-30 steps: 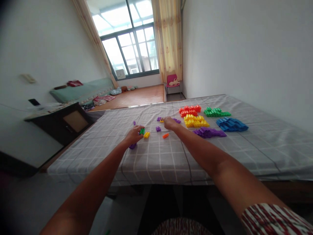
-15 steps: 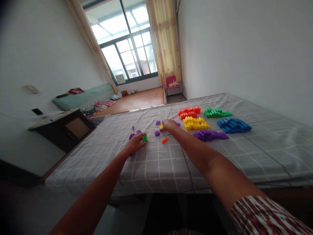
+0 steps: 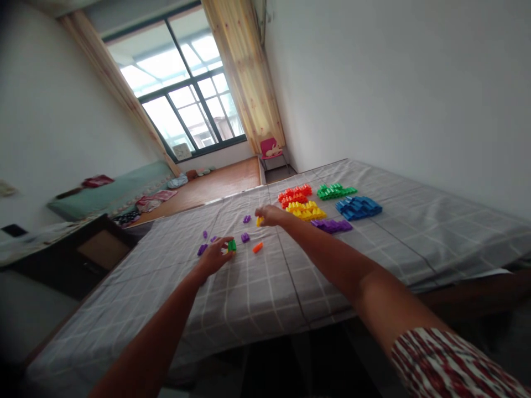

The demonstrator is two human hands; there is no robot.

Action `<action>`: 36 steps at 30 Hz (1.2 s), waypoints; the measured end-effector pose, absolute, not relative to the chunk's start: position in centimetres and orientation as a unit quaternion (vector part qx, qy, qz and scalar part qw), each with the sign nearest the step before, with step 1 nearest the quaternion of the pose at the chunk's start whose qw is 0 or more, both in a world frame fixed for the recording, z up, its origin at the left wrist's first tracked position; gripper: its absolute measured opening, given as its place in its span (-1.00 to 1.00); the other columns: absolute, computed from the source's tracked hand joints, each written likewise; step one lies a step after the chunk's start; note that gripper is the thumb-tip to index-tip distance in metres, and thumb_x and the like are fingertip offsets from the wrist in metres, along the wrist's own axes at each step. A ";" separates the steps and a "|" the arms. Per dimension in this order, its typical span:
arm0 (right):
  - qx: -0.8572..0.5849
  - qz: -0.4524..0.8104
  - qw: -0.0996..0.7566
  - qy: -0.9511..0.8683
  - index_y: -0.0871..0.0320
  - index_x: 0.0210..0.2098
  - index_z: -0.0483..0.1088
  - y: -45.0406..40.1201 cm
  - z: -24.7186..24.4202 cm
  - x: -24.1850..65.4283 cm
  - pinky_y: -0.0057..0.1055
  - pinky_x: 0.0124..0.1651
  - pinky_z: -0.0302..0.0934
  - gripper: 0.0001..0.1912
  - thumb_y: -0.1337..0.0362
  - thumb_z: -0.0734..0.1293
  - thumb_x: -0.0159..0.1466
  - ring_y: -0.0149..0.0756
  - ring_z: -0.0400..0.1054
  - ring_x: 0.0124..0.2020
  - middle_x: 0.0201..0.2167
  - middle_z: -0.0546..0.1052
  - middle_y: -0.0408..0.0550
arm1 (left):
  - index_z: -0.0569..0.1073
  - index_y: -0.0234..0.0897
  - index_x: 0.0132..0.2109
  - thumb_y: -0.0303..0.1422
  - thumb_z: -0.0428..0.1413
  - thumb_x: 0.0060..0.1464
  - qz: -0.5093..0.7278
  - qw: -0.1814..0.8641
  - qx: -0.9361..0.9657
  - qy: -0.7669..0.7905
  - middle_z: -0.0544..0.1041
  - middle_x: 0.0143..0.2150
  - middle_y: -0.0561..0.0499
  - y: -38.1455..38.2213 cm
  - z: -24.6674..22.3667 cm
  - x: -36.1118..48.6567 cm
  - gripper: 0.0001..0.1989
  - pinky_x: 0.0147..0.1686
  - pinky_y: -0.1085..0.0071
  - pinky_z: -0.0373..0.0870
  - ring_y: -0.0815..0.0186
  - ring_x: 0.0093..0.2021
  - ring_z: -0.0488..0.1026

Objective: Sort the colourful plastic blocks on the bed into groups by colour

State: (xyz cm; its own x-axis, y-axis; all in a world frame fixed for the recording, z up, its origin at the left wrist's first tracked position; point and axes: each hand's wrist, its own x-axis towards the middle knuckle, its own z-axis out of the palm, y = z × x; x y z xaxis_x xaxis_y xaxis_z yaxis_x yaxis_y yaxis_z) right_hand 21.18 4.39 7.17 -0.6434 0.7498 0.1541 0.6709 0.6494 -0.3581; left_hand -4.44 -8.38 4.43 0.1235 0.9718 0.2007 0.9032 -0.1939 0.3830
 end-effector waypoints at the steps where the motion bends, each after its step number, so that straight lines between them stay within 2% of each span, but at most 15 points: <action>1: -0.408 0.136 0.164 -0.888 0.15 0.00 0.46 4.7 7.7 23.3 -0.50 -0.07 0.30 -0.58 0.35 0.43 0.13 -0.26 0.47 -0.09 -0.03 0.56 0.00 | 0.45 -0.17 0.02 -0.40 0.15 -0.02 0.203 0.081 0.746 0.629 0.49 -0.04 -0.04 -8.3 4.4 -4.7 -0.60 -0.17 0.37 0.49 0.28 -0.13 0.53; 4: -0.472 0.138 0.177 -0.852 0.15 -0.07 0.48 6.1 8.6 30.5 -0.51 -0.16 0.31 -0.63 0.33 0.43 0.10 -0.30 0.49 -0.21 -0.14 0.59 -0.06 | 0.44 -0.17 0.03 -0.40 0.14 -0.02 0.198 0.079 0.746 0.630 0.48 -0.03 -0.04 -7.4 4.5 -4.8 -0.60 -0.18 0.37 0.49 0.28 -0.12 0.52; 7: -0.516 0.155 0.132 -0.832 0.18 -0.12 0.50 6.9 7.8 35.6 -0.51 -0.23 0.31 -0.65 0.36 0.43 0.07 -0.29 0.48 -0.27 -0.26 0.60 -0.08 | 0.42 -0.18 0.05 -0.42 0.12 0.00 0.207 0.075 0.748 0.626 0.48 -0.03 -0.04 -5.8 5.0 -2.9 -0.59 -0.19 0.37 0.49 0.28 -0.13 0.52; 11: -0.502 0.170 0.125 -0.839 0.15 -0.16 0.54 6.9 6.4 37.4 -0.49 -0.16 0.30 -0.64 0.39 0.46 0.01 -0.27 0.48 -0.21 -0.19 0.60 -0.09 | 0.42 -0.19 0.05 -0.40 0.14 0.01 0.221 0.073 0.773 0.591 0.49 -0.03 -0.05 -3.1 6.5 2.7 -0.60 -0.18 0.36 0.49 0.30 -0.14 0.52; 14: -0.468 0.196 0.167 -0.846 0.12 -0.12 0.54 7.2 6.6 38.5 -0.48 -0.14 0.29 -0.60 0.34 0.48 0.00 -0.28 0.47 -0.18 -0.14 0.59 -0.10 | 0.44 -0.21 0.04 -0.36 0.15 0.03 0.213 0.072 0.801 0.555 0.51 -0.03 -0.06 -1.0 8.0 7.6 -0.62 -0.14 0.34 0.48 0.28 -0.13 0.51; 16: -0.475 0.193 0.221 -0.830 0.14 -0.08 0.52 7.9 7.0 40.8 -0.48 -0.16 0.29 -0.61 0.29 0.45 0.07 -0.30 0.47 -0.20 -0.16 0.59 -0.08 | 0.45 -0.23 0.03 -0.32 0.17 0.03 0.210 0.062 0.816 0.535 0.52 -0.05 -0.07 0.6 8.9 10.6 -0.63 -0.11 0.31 0.46 0.26 -0.13 0.51; 19: -0.566 0.128 0.329 -0.745 0.20 -0.04 0.49 9.1 6.6 46.3 -0.47 -0.19 0.29 -0.66 0.28 0.34 0.19 -0.32 0.46 -0.26 -0.19 0.60 0.00 | 0.47 -0.25 -0.02 -0.32 0.18 0.01 0.204 0.055 0.832 0.513 0.55 -0.08 -0.06 3.4 9.6 14.6 -0.65 -0.08 0.28 0.45 0.24 -0.13 0.51; 22: -0.657 0.068 0.395 -0.639 0.24 -0.05 0.47 9.6 4.3 51.7 -0.46 -0.21 0.30 -0.69 0.34 0.25 0.24 -0.32 0.46 -0.27 -0.14 0.58 0.06 | 0.49 -0.27 -0.09 -0.34 0.19 -0.01 0.208 0.070 0.840 0.497 0.57 -0.12 -0.04 6.9 9.2 18.3 -0.71 -0.09 0.28 0.45 0.25 -0.14 0.51; 27: -0.712 0.051 0.411 -0.567 0.23 -0.10 0.47 10.1 0.4 54.7 -0.43 -0.11 0.30 -0.71 0.39 0.23 0.22 -0.30 0.46 -0.19 -0.11 0.58 0.04 | 0.49 -0.29 -0.09 -0.34 0.20 -0.02 0.205 0.095 0.848 0.479 0.57 -0.16 -0.05 11.8 7.3 24.6 -0.70 -0.09 0.28 0.44 0.26 -0.15 0.50; 32: -0.718 0.045 0.397 -0.570 0.18 -0.08 0.47 11.0 0.2 54.1 -0.36 -0.03 0.27 -0.68 0.41 0.21 0.22 -0.22 0.45 -0.12 -0.08 0.57 0.02 | 0.47 -0.35 -0.02 -0.34 0.18 0.00 0.201 0.095 0.847 0.483 0.56 -0.10 -0.12 14.9 6.0 29.7 -0.64 -0.11 0.28 0.43 0.23 -0.14 0.50; 36: -0.735 0.052 0.402 -0.543 0.15 -0.07 0.48 11.3 0.2 54.2 -0.33 -0.04 0.27 -0.68 0.38 0.20 0.24 -0.18 0.45 -0.12 -0.10 0.58 0.01 | 0.48 -0.32 -0.02 -0.32 0.18 0.00 0.173 0.076 0.868 0.459 0.55 -0.06 -0.12 16.6 5.5 33.1 -0.63 -0.03 0.24 0.40 0.20 -0.08 0.48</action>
